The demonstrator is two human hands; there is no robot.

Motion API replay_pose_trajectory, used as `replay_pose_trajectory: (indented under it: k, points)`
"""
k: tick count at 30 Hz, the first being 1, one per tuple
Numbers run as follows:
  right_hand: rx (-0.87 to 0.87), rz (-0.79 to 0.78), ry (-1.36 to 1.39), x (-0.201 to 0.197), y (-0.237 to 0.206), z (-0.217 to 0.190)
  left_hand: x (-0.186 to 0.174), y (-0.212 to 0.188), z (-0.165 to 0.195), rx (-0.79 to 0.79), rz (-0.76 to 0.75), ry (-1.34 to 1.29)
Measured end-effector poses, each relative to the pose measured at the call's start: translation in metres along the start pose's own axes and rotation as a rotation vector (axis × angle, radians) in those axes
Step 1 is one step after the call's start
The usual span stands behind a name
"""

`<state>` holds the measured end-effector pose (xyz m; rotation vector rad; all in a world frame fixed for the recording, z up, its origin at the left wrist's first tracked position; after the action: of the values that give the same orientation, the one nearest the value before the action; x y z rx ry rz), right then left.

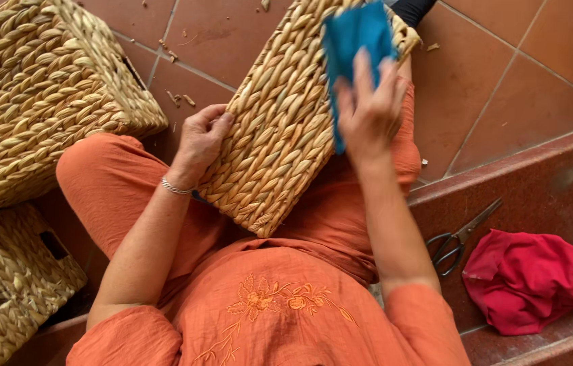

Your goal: The person trims loose strands on the edges of a woven basket using scissors, then wipes the basket with a blue cloth. The person repeats trimming and wiping on different sides of the basket.

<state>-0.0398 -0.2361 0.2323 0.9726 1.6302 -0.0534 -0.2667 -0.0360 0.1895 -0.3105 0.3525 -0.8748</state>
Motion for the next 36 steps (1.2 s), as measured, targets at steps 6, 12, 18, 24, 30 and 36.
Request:
replay_pose_trajectory:
  k: [6,12,18,24,30,36]
  points:
    - [-0.424,-0.212,0.34,-0.064,-0.128,-0.126,0.001,0.002,-0.007,0.024,-0.045,-0.2]
    - [-0.304,-0.053,0.201,-0.033,-0.096,-0.053,0.006,-0.013,-0.01,0.016,-0.038,-0.103]
    - [0.015,0.036,0.007,0.017,0.016,0.059,-0.004,-0.024,0.01,0.044,-0.086,0.175]
    - [-0.028,0.107,-0.021,0.042,0.015,0.07,-0.02,-0.077,-0.034,-0.019,0.131,-0.196]
    - [-0.002,0.003,-0.017,0.012,0.006,0.044,-0.012,-0.077,-0.075,0.012,0.302,0.005]
    - [-0.28,-0.122,-0.046,-0.034,-0.08,-0.09,-0.015,-0.071,-0.06,0.029,0.356,0.029]
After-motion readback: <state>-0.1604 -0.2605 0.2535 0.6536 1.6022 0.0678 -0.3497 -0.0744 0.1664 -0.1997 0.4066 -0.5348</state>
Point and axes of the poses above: each hand's wrist, its own y-axis towards the middle knuckle, its own x-axis out of the palm, z = x × y, the point moved 3 cm from there along y, towards the middle knuckle, and after that the axes turned 4 degrees about y, right-handed, at the moved point
